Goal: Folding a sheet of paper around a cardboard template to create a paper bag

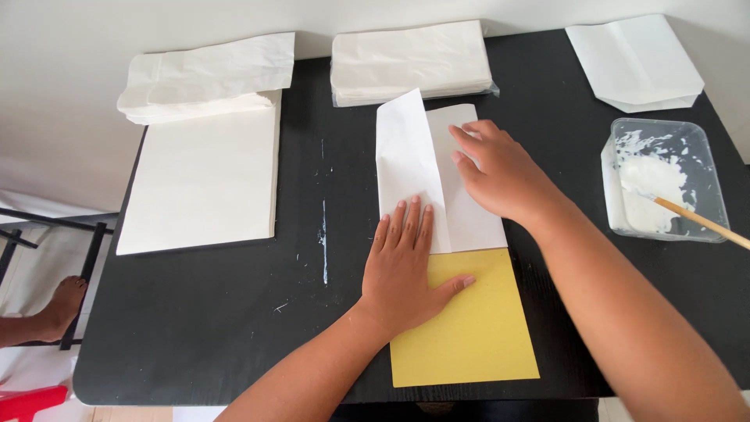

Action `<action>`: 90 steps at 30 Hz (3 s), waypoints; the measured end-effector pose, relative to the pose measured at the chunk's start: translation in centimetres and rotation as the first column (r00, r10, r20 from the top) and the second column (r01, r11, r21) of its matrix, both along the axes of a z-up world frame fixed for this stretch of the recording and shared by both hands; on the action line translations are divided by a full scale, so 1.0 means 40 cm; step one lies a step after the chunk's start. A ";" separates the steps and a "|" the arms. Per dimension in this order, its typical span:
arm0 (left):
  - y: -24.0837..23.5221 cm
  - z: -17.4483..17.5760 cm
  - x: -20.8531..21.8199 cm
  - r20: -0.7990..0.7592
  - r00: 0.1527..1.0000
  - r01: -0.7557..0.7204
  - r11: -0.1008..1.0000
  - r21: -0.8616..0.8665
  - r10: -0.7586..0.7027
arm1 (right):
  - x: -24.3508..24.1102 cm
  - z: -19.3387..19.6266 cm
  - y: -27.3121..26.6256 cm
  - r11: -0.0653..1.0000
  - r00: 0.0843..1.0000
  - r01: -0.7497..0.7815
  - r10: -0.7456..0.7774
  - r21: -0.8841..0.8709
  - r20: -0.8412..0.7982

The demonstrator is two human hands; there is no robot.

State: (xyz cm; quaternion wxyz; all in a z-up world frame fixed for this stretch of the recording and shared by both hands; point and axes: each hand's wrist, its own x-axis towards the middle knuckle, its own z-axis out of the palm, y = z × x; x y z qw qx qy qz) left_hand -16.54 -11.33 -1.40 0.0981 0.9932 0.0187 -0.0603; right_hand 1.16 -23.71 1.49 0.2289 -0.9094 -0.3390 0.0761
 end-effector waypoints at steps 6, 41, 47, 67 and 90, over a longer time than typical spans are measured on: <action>0.008 -0.008 0.004 -0.031 0.999 0.014 0.999 -0.029 -0.015 | -0.119 -0.053 -0.115 0.982 0.962 -0.182 0.188 -0.050 0.199; 0.088 0.033 0.093 0.029 0.986 0.163 0.986 -0.041 -0.162 | -0.197 -0.120 -0.129 0.936 0.945 -0.292 0.314 -0.195 0.089; 0.146 -0.029 0.216 0.079 0.970 0.230 0.973 0.032 -0.232 | -0.200 -0.117 -0.124 0.931 0.928 -0.304 0.338 -0.203 0.159; 0.285 -0.046 0.415 0.350 0.926 0.176 0.983 -0.058 -0.145 | -0.189 -0.112 -0.135 0.912 0.930 -0.339 0.362 -0.231 0.066; 0.070 -0.001 0.073 0.017 0.989 0.149 0.988 -0.029 -0.148 | -0.168 -0.019 -0.044 0.959 0.974 -0.206 0.221 0.197 -0.058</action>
